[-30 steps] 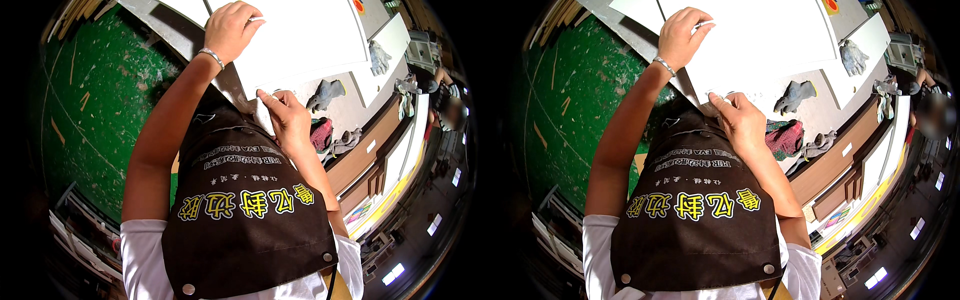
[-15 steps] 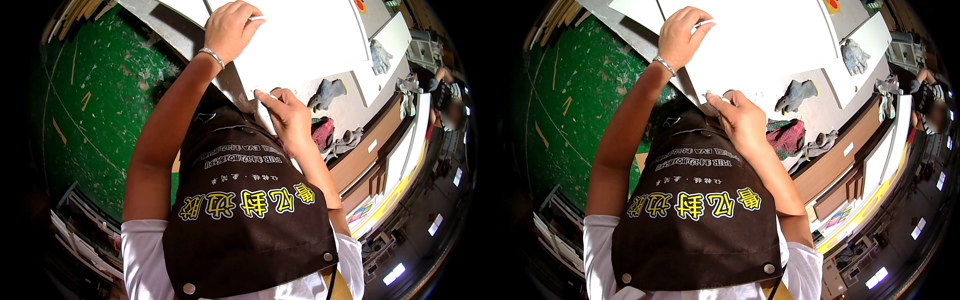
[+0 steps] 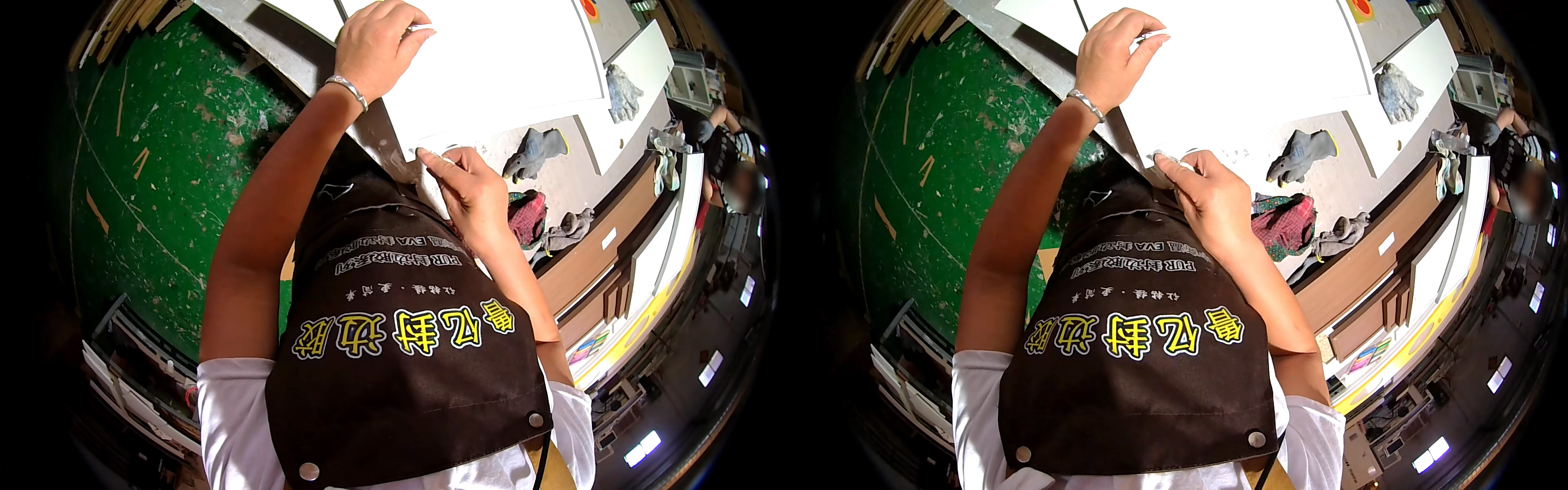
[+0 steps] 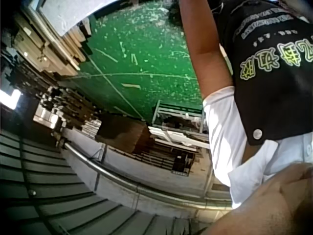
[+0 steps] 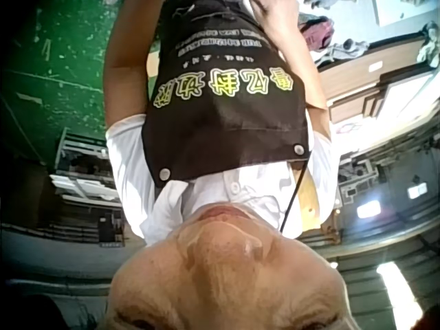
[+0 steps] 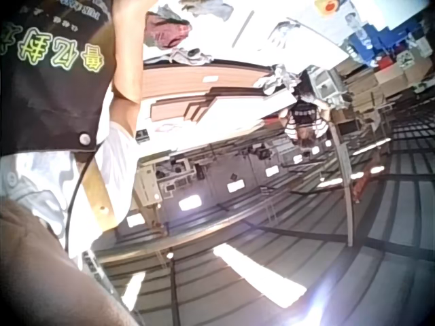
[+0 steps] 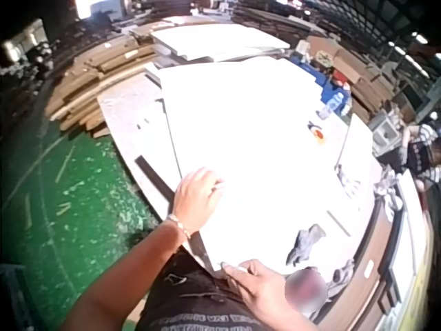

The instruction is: The person scrapes the edges of a white rectangular panel with a utility knife, then wipes the surface with a cloth. They apply a white substance from a small container to the panel's edge using a small tool.

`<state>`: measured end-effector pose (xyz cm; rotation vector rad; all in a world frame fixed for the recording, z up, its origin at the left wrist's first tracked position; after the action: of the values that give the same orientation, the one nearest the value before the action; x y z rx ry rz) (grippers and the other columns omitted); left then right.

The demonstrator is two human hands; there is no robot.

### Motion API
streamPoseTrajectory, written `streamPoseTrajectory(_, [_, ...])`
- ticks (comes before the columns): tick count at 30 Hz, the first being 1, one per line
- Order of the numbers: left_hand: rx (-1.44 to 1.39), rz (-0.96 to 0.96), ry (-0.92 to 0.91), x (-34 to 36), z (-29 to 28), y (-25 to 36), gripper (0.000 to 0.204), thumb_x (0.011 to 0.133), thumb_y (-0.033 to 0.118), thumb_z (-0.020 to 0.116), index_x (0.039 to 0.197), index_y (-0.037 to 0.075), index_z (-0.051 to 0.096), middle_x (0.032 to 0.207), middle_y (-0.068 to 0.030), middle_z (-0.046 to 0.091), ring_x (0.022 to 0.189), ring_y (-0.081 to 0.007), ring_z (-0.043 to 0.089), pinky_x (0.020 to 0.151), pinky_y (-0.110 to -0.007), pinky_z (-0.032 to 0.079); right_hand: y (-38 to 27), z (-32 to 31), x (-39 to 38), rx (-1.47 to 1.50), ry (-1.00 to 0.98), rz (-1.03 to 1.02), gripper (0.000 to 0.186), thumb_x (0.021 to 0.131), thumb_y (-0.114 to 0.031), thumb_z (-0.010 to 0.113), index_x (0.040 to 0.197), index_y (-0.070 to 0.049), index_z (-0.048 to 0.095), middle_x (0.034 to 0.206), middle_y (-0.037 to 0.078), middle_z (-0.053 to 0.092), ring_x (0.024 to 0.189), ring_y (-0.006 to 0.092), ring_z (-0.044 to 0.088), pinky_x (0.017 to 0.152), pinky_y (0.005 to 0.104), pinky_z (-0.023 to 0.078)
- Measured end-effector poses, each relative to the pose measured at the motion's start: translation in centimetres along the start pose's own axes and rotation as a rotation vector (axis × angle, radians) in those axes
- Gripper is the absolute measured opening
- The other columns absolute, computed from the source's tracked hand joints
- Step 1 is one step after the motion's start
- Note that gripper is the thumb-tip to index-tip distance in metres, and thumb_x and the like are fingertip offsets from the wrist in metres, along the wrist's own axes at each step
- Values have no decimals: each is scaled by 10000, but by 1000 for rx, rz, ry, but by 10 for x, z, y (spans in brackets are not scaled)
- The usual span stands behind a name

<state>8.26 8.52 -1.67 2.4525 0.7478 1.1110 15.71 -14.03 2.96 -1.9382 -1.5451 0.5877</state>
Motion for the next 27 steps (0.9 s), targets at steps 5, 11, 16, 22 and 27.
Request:
streamPoseTrajectory(5, [-13, 26, 7, 0, 0, -2, 146, 913, 223, 719, 966, 90, 693, 907, -33, 696, 846, -235, 662, 744, -358, 521, -4, -5, -3, -123, -80, -24, 375, 868, 49, 678, 1171, -159, 751, 846, 61, 623, 670, 183, 586, 613, 280, 481])
streamPoseTrajectory(11, [-4, 20, 0, -1, 0, -1, 137, 911, 214, 719, 961, 90, 691, 909, -32, 695, 849, -233, 661, 742, -359, 521, 4, -4, -9, 291, -50, 94, 280, 873, -7, 701, 1110, -146, 755, 828, 60, 622, 661, 208, 594, 636, 309, 498])
streamPoseTrajectory(16, [-1, 13, 8, -1, 1, 0, 145, 913, 228, 716, 959, 93, 691, 910, -31, 696, 848, -233, 663, 737, -363, 519, 14, 1, 0, 251, -55, 352, 562, 876, -83, 742, 1407, -157, 574, 827, 54, 660, 700, 151, 611, 688, 293, 506])
streamPoseTrajectory(22, [8, -10, 2, -2, 0, -1, 152, 913, 240, 715, 966, 100, 695, 921, -25, 702, 854, -230, 665, 741, -359, 517, 29, 29, 1, 121, -57, -27, 663, 836, -32, 685, 1442, -266, 553, 875, 96, 705, 681, 235, 659, 657, 364, 542])
streamPoseTrajectory(27, [3, -10, -1, 0, 0, 1, 168, 917, 254, 713, 968, 95, 699, 909, -26, 702, 837, -225, 663, 728, -352, 518, 20, 20, -2, -189, -66, -155, 658, 770, 6, 656, 1355, -294, 643, 636, 85, 518, 561, 273, 532, 564, 373, 481])
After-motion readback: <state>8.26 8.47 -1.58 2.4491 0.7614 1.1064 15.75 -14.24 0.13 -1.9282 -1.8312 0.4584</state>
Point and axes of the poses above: each hand's wrist, its own x-axis towards the middle knuckle, its own z-axis out of the palm, y = z × x, the point moved 2 cm from there along x, towards the middle knuckle
